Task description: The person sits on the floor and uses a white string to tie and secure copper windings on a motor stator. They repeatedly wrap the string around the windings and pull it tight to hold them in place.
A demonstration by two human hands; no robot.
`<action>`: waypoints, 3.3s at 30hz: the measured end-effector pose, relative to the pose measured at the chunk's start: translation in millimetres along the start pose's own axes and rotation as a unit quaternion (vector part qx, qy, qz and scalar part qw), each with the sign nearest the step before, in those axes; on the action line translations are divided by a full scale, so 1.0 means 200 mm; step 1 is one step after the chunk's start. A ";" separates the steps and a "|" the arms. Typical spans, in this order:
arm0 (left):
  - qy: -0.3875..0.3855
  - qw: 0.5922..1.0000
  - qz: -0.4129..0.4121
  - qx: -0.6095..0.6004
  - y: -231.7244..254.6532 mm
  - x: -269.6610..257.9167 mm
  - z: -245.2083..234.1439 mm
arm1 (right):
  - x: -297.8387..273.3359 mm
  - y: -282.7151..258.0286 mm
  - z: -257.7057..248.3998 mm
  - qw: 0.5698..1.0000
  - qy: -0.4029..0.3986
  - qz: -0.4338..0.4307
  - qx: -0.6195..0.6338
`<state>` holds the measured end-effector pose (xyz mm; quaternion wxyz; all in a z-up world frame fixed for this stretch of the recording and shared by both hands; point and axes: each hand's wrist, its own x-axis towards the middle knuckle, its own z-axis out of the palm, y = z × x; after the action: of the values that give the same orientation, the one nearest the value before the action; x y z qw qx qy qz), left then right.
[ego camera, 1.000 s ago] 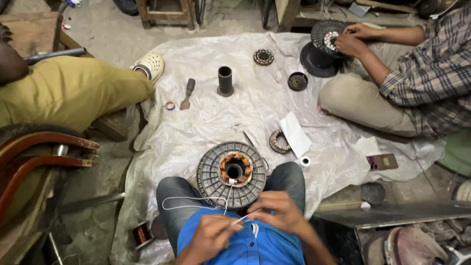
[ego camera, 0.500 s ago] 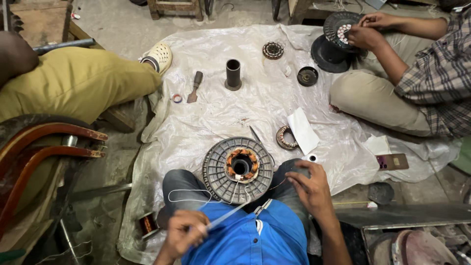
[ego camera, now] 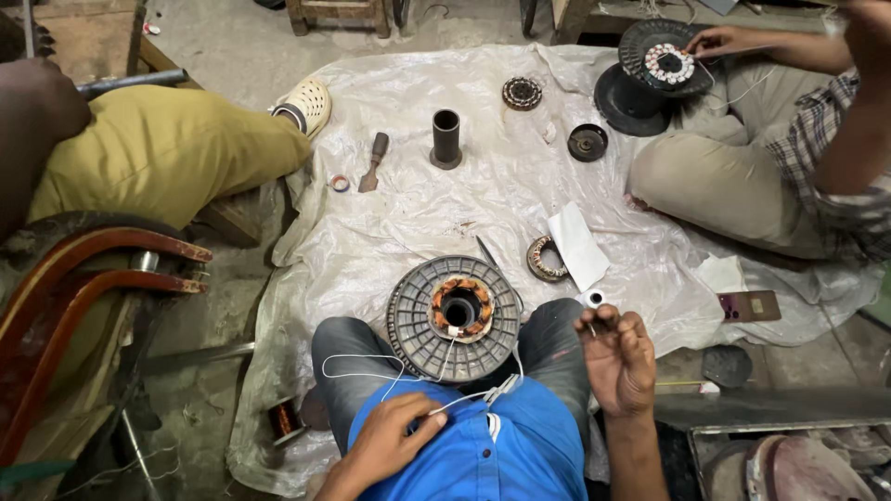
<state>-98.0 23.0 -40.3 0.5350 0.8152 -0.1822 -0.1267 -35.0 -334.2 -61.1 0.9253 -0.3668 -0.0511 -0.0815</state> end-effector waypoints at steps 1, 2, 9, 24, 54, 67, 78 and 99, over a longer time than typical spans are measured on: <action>0.016 0.999 0.012 0.043 0.03 0.00 -0.01 | 0.01 -0.02 0.03 1.000 0.000 -0.006 0.003; 0.032 0.995 0.025 0.087 0.06 0.02 -0.03 | 0.01 -0.03 0.07 0.999 -0.036 -0.020 -0.002; 0.249 0.942 0.119 0.192 0.25 0.05 -0.03 | -0.07 -0.01 0.42 0.715 -0.249 -0.223 -0.614; 0.090 0.993 0.066 -0.029 0.22 0.12 0.13 | -0.13 0.02 0.60 0.716 -0.360 -0.134 -0.583; 0.232 0.958 0.108 0.129 0.03 0.43 -0.02 | 0.09 0.25 0.51 0.892 -0.165 -0.073 -0.414; 0.232 0.957 0.130 0.119 -0.02 0.40 0.00 | 0.04 0.27 0.53 0.881 -0.153 -0.026 -0.447; 0.237 0.950 0.134 0.155 0.03 0.43 -0.02 | 0.17 0.22 0.66 0.748 -0.221 -0.051 -0.624; 0.314 0.898 0.234 0.202 0.10 0.27 0.07 | 0.18 0.17 0.66 0.773 -0.249 -0.069 -0.579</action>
<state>-58.5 -18.7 -27.0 0.4024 0.8371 -0.2122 0.3038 1.3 -223.7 18.0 0.4846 -0.8362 -0.2484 -0.0647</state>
